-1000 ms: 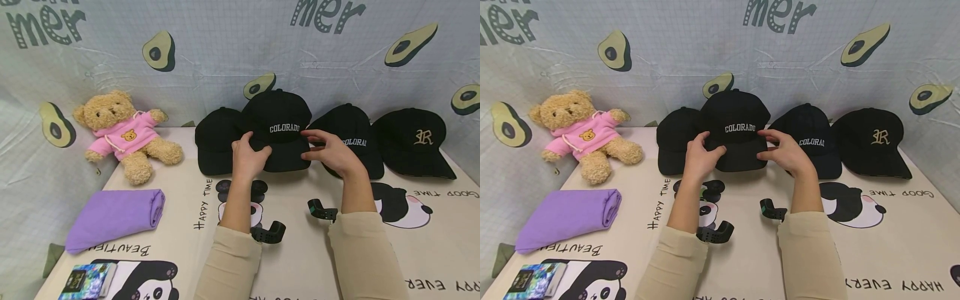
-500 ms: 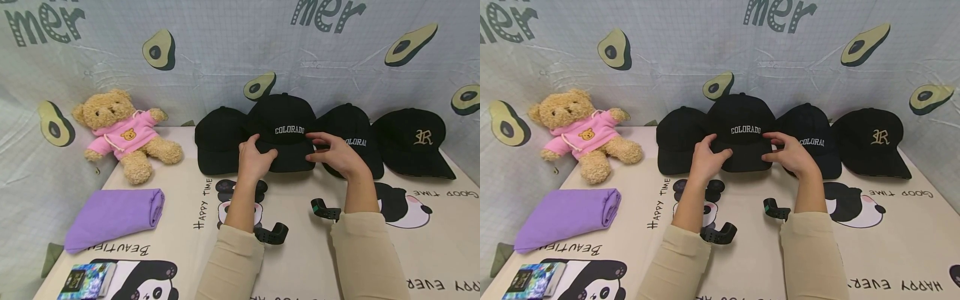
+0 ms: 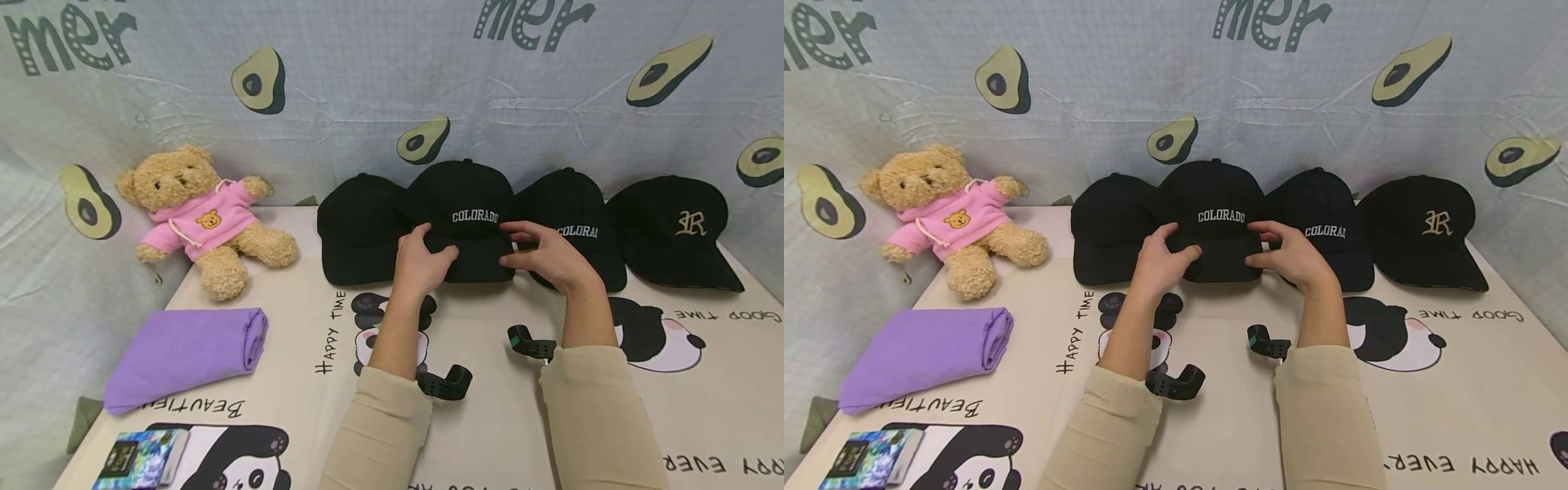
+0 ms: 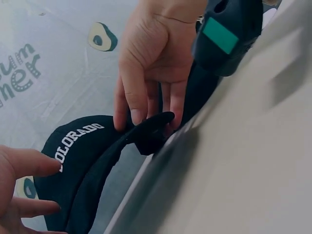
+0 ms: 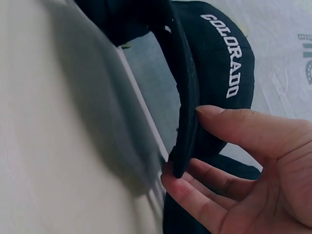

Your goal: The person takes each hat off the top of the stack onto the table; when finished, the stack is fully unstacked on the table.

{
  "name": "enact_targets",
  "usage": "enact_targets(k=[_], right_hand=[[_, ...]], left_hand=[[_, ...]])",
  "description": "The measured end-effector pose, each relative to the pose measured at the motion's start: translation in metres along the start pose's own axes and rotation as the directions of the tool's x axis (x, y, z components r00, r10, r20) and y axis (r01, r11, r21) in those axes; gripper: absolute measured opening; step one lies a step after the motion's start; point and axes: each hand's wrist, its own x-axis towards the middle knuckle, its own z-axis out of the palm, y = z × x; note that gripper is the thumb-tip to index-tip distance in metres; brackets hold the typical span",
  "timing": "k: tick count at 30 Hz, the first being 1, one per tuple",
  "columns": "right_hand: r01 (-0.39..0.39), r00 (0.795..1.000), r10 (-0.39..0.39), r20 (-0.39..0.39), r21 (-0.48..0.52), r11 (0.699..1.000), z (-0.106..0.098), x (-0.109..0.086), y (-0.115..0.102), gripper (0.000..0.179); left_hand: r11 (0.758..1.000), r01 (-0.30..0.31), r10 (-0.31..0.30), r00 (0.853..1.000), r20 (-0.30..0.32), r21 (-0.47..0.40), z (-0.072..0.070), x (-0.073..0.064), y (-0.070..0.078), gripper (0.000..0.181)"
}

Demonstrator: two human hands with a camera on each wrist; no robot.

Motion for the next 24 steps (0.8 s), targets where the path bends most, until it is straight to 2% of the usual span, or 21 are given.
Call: enact_targets(k=[5, 10, 24], right_hand=[[-0.028, 1.0, 0.028, -0.013, -0.046, 0.999, -0.001, -0.004, 0.001, 0.074], [-0.041, 0.999, 0.039, -0.022, -0.08, 0.996, -0.002, -0.005, 0.004, 0.075], [-0.06, 0.996, 0.057, -0.067, -0.041, 0.997, 0.0, -0.003, 0.008, 0.073]], left_hand=[[0.999, -0.021, 0.019, 0.999, 0.05, 0.029, 0.006, 0.001, -0.005, 0.07], [0.998, -0.034, 0.031, 0.997, 0.075, 0.046, 0.011, 0.003, -0.011, 0.07], [0.999, -0.045, 0.045, 0.994, 0.099, -0.003, 0.025, 0.008, -0.024, 0.067]])
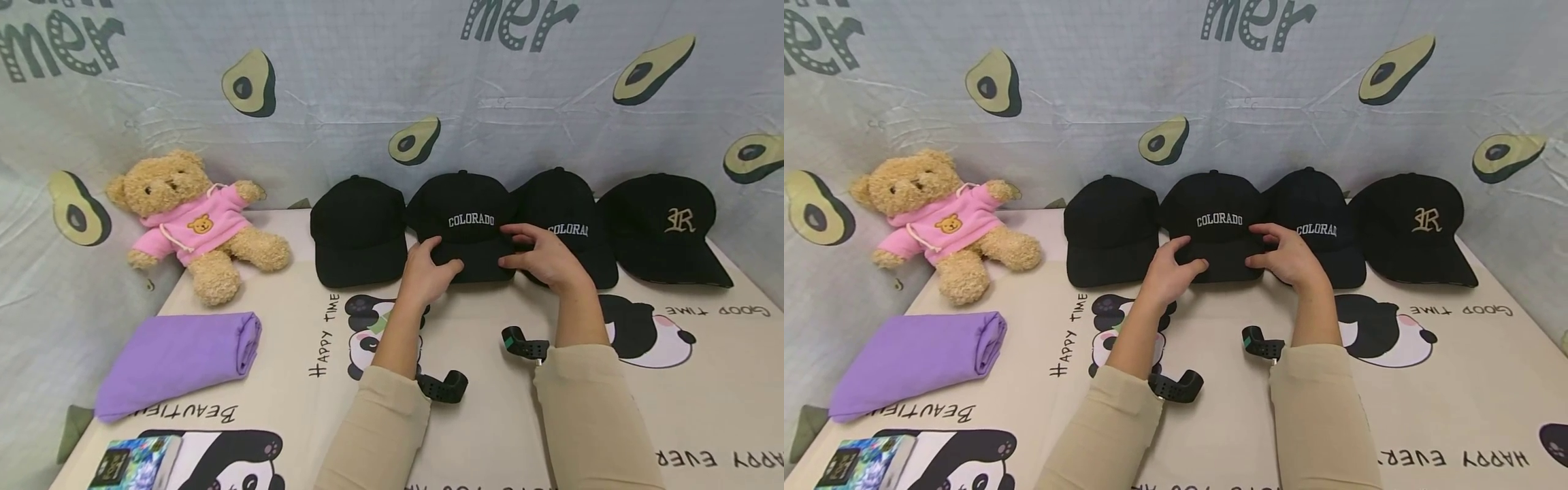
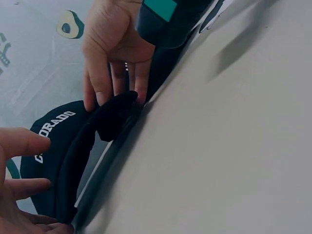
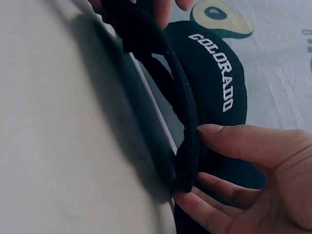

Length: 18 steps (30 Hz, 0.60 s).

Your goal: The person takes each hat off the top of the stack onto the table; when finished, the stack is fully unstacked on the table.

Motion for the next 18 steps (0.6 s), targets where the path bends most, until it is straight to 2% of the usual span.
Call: enact_targets(k=[6, 13, 18], right_hand=[[-0.002, 1.0, 0.002, 0.003, 0.005, 1.0, 0.0006, 0.0008, -0.0005, 0.075], [0.013, 0.999, -0.013, 0.04, 0.003, 1.0, 0.0026, 0.0022, -0.0031, 0.077], [0.02, 0.997, -0.019, 0.077, -0.003, 1.0, 0.0045, 0.0042, -0.0035, 0.082]], left_hand=[[1.0, -0.015, 0.015, 1.0, 0.012, -0.016, 0.0045, 0.0024, -0.0027, 0.071], [0.998, -0.033, 0.029, 0.997, 0.072, 0.045, 0.0033, 0.0051, -0.0074, 0.084], [0.998, -0.031, 0.026, 0.997, 0.077, 0.055, 0.0034, 0.0069, -0.0091, 0.085]])
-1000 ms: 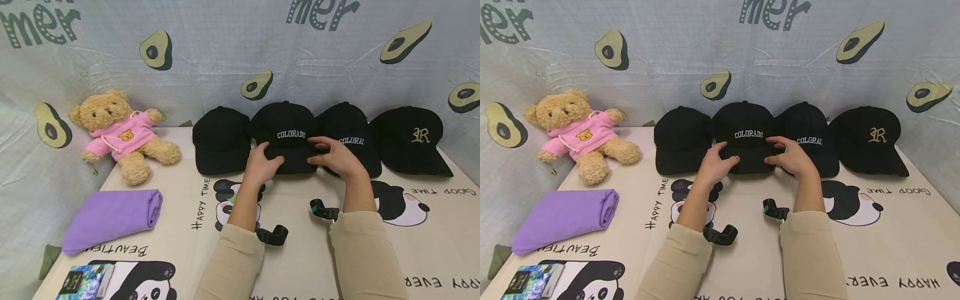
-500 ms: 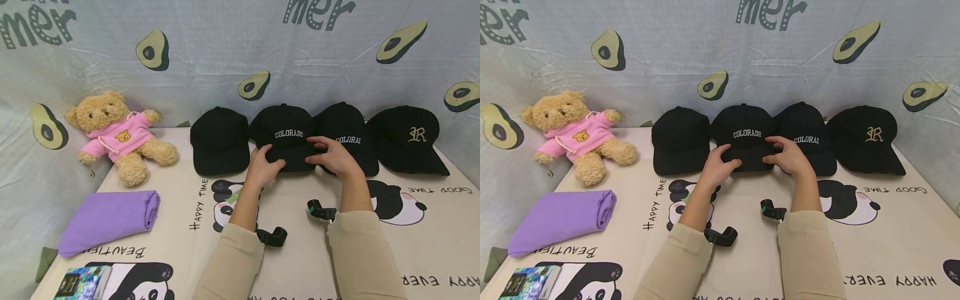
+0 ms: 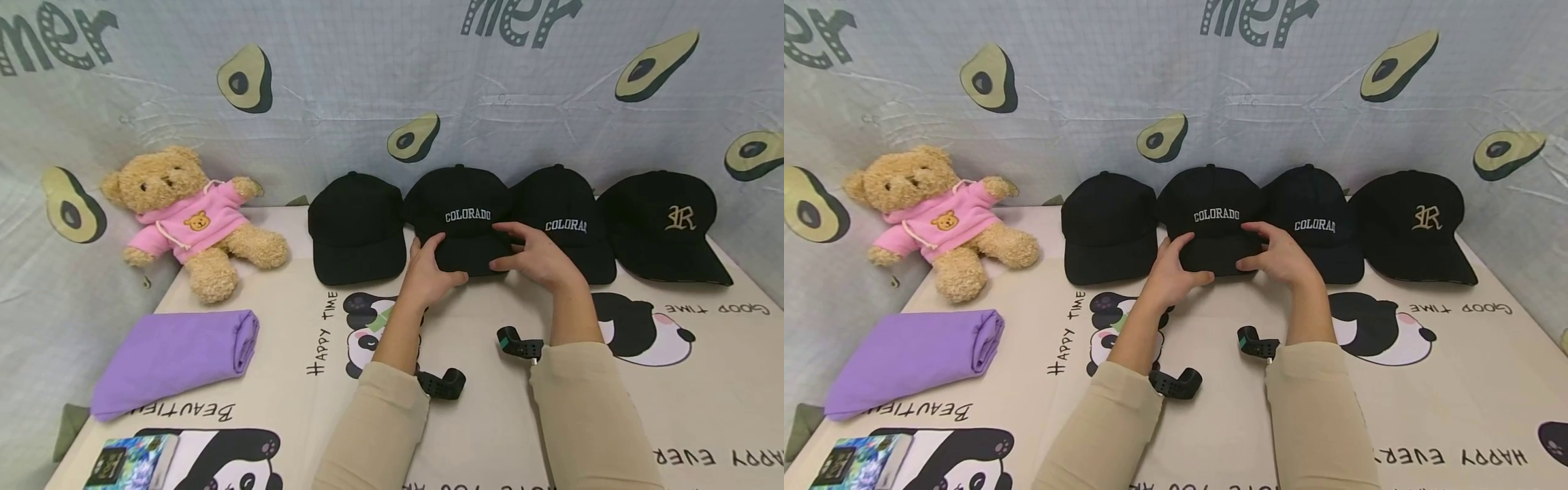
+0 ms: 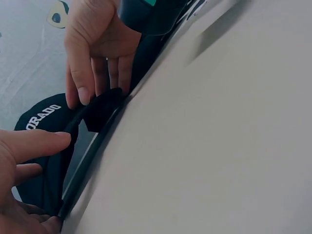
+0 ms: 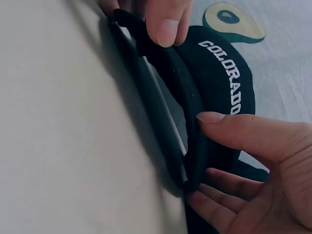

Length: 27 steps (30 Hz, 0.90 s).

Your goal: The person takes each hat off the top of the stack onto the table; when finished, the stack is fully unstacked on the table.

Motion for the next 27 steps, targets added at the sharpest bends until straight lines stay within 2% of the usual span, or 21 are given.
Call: enact_targets(k=[16, 27], right_hand=[[0.006, 1.0, -0.005, 0.015, -0.08, 0.997, 0.007, 0.004, -0.004, 0.092], [-0.007, 1.0, 0.006, -0.01, -0.089, 0.996, 0.012, 0.006, -0.006, 0.084]], left_hand=[[0.998, -0.003, 0.004, 1.0, -0.017, 0.066, 0.001, 0.003, 0.0, 0.084], [0.995, 0.023, -0.019, 0.999, -0.045, 0.095, 0.005, 0.006, 0.0, 0.079]])
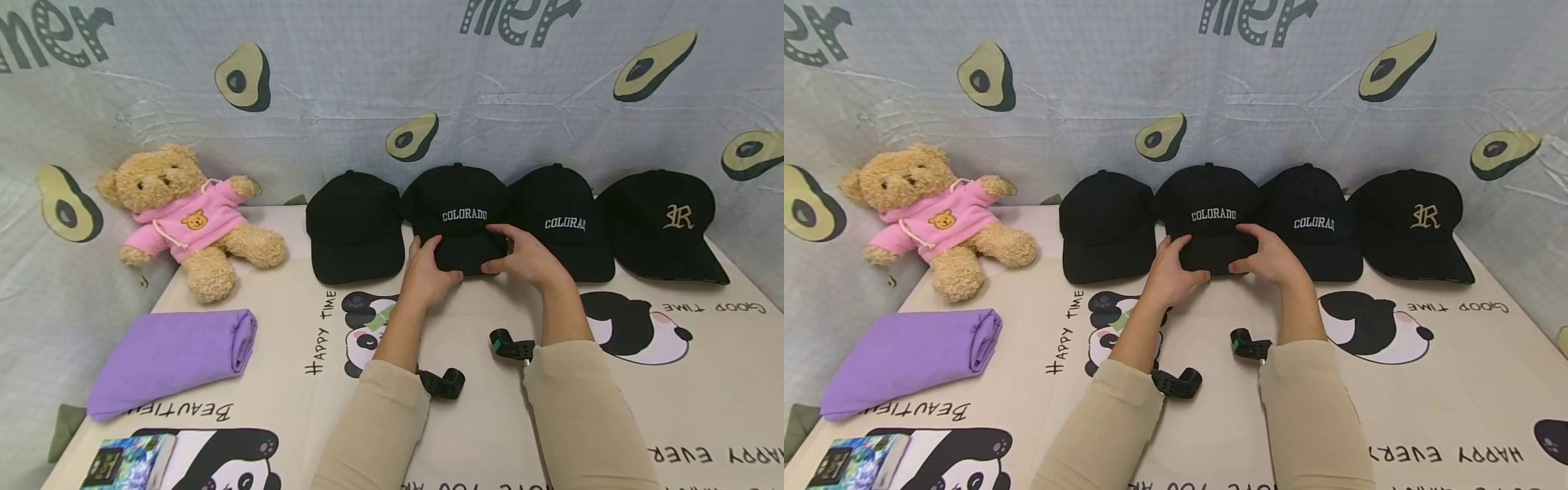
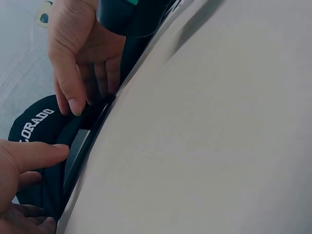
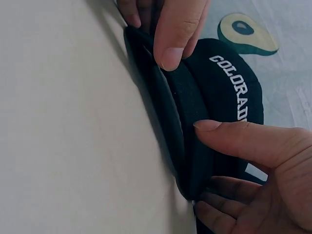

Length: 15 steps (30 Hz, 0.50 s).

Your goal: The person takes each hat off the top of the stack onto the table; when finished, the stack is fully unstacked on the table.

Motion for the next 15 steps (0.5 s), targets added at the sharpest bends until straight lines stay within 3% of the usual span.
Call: enact_targets(k=[15], right_hand=[[0.011, 0.999, -0.011, -0.032, -0.01, 1.0, 0.0015, 0.0015, -0.0044, 0.072]], left_hand=[[1.0, -0.012, 0.013, 0.999, -0.048, 0.014, 0.0059, -0.0011, 0.0021, 0.072]])
